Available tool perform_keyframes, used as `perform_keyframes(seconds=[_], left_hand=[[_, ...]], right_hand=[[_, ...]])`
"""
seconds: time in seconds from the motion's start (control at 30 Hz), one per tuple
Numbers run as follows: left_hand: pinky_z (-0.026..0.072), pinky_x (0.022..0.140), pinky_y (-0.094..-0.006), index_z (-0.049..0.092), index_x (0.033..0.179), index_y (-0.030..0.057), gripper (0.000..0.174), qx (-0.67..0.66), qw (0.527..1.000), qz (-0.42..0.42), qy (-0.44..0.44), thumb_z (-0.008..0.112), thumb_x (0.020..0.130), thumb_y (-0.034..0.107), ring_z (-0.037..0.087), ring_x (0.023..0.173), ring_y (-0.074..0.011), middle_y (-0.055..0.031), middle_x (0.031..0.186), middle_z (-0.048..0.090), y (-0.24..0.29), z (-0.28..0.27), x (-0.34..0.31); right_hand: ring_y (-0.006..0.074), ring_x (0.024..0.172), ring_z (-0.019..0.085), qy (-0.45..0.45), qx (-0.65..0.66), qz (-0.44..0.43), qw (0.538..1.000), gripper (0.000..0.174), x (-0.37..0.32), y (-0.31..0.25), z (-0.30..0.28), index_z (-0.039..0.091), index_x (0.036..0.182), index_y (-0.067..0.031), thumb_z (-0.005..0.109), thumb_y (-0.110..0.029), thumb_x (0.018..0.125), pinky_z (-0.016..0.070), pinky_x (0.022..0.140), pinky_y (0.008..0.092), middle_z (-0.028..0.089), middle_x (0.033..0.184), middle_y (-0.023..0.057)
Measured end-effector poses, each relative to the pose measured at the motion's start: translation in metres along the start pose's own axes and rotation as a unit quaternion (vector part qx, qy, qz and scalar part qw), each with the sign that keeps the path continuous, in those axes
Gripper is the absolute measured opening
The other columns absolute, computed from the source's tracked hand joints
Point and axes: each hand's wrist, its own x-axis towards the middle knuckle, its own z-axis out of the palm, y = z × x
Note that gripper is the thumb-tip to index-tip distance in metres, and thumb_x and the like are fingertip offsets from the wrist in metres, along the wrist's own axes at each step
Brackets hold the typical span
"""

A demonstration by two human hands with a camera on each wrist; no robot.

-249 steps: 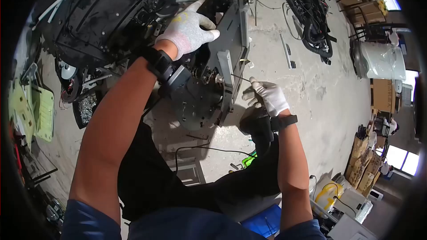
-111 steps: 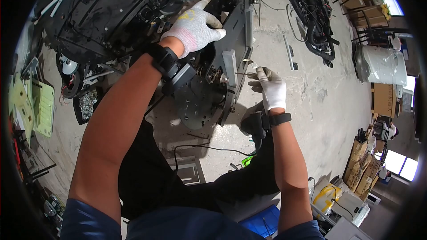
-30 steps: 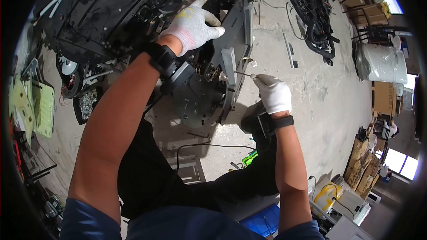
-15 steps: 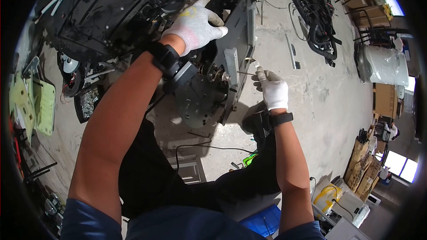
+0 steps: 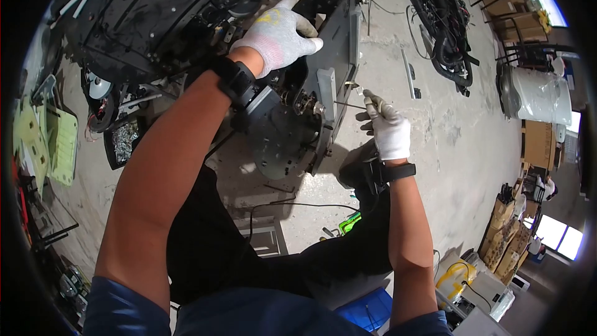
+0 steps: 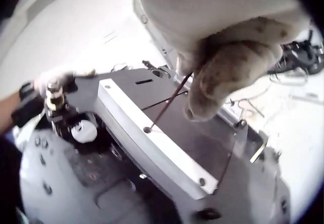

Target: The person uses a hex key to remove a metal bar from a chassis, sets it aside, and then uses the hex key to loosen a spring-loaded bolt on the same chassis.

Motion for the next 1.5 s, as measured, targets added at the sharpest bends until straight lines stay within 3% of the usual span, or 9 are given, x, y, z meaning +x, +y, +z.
perform_keyframes(seconds=[0.5, 0.57, 0.7, 0.87, 1.0, 1.1, 1.3, 1.4, 1.5], left_hand=[[0.0448, 0.097, -0.0373, 0.075, 0.087, 0.0118, 0.028, -0.021, 1.0, -0.007, -0.014, 0.07, 0.074, 0.035, 0.057, 0.114, -0.0304, -0.0109, 0.145, 0.042, 0.0, -0.003, 0.001], [0.0446, 0.098, -0.0374, 0.075, 0.087, 0.0121, 0.028, -0.003, 1.0, -0.002, -0.004, 0.07, 0.074, 0.036, 0.057, 0.114, -0.0308, -0.0124, 0.145, 0.041, 0.002, -0.003, 0.0], [0.0442, 0.098, -0.0375, 0.075, 0.088, 0.0125, 0.028, 0.012, 1.0, -0.001, -0.002, 0.07, 0.074, 0.036, 0.056, 0.115, -0.0312, -0.0138, 0.145, 0.04, -0.003, 0.0, 0.003], [0.0439, 0.099, -0.0376, 0.075, 0.089, 0.0133, 0.028, 0.0, 1.0, -0.005, -0.011, 0.069, 0.074, 0.036, 0.056, 0.115, -0.0313, -0.0138, 0.146, 0.04, -0.005, 0.001, 0.004], [0.0439, 0.099, -0.0374, 0.075, 0.09, 0.0132, 0.028, -0.006, 1.0, -0.01, -0.016, 0.069, 0.074, 0.036, 0.056, 0.115, -0.0312, -0.0132, 0.145, 0.04, -0.001, -0.001, 0.002], [0.0441, 0.099, -0.0373, 0.075, 0.09, 0.0132, 0.028, 0.011, 1.0, 0.009, 0.012, 0.069, 0.075, 0.036, 0.056, 0.114, -0.0314, -0.0118, 0.145, 0.041, -0.001, 0.0, 0.001], [0.0439, 0.099, -0.0381, 0.075, 0.09, 0.0133, 0.028, 0.022, 1.0, 0.012, 0.019, 0.069, 0.075, 0.036, 0.056, 0.114, -0.0317, -0.0115, 0.146, 0.039, -0.001, 0.001, 0.0], [0.042, 0.097, -0.0326, 0.071, 0.103, 0.0073, 0.035, 0.021, 1.0, -0.009, 0.007, 0.073, 0.077, 0.03, 0.06, 0.107, -0.0256, -0.0068, 0.126, 0.06, 0.0, 0.001, 0.002], [0.0425, 0.096, -0.0328, 0.07, 0.106, 0.0077, 0.037, 0.006, 0.999, -0.029, -0.018, 0.073, 0.076, 0.029, 0.06, 0.106, -0.0259, -0.0075, 0.121, 0.062, 0.0, 0.0, 0.004]], right_hand=[[0.0057, 0.06, 0.055, -0.108, 0.119, 0.06, 0.985, 0.04, 0.007, 0.018, -0.015, 0.062, 0.117, 0.0017, 0.048, -0.031, 0.099, 0.0378, 0.051, 0.0189, 0.068, 0.081, 0.0066], [0.0093, 0.064, 0.059, -0.129, 0.304, 0.083, 0.94, 0.032, 0.006, 0.019, -0.014, 0.065, 0.11, 0.0016, 0.055, -0.026, 0.097, 0.0439, 0.054, 0.0206, 0.069, 0.084, 0.0068], [0.0112, 0.07, 0.061, -0.182, 0.34, 0.063, 0.921, 0.029, 0.012, 0.022, -0.019, 0.062, 0.114, 0.0061, 0.057, -0.014, 0.094, 0.0481, 0.059, 0.0224, 0.068, 0.092, 0.01], [0.0157, 0.083, 0.067, -0.149, 0.026, -0.044, 0.987, 0.035, 0.005, 0.025, -0.012, 0.058, 0.122, 0.0026, 0.055, 0.002, 0.087, 0.0534, 0.069, 0.0268, 0.07, 0.1, 0.011], [0.0236, 0.076, 0.069, -0.128, -0.164, -0.134, 0.969, 0.03, 0.006, 0.03, -0.013, 0.063, 0.119, -0.0095, 0.053, -0.013, 0.091, 0.0538, 0.068, 0.0327, 0.07, 0.089, 0.0151], [0.0262, 0.072, 0.068, -0.116, -0.196, -0.008, 0.974, 0.027, 0.0, 0.006, -0.014, 0.065, 0.115, -0.0126, 0.054, -0.023, 0.092, 0.0531, 0.067, 0.0342, 0.068, 0.079, 0.0161], [0.0254, 0.067, 0.068, -0.092, -0.164, -0.15, 0.971, 0.029, 0.006, 0.022, -0.012, 0.069, 0.107, -0.0095, 0.054, -0.03, 0.093, 0.0522, 0.064, 0.0333, 0.069, 0.075, 0.0133], [0.0205, 0.07, 0.068, -0.063, -0.086, 0.009, 0.994, 0.034, 0.006, 0.015, -0.005, 0.068, 0.108, -0.0063, 0.056, -0.034, 0.094, 0.0518, 0.065, 0.0316, 0.07, 0.079, 0.0139], [0.0162, 0.071, 0.068, 0.002, -0.056, -0.047, 0.997, 0.034, 0.015, 0.036, 0.007, 0.065, 0.113, -0.0045, 0.057, -0.032, 0.094, 0.0523, 0.065, 0.0281, 0.07, 0.082, 0.0129]])
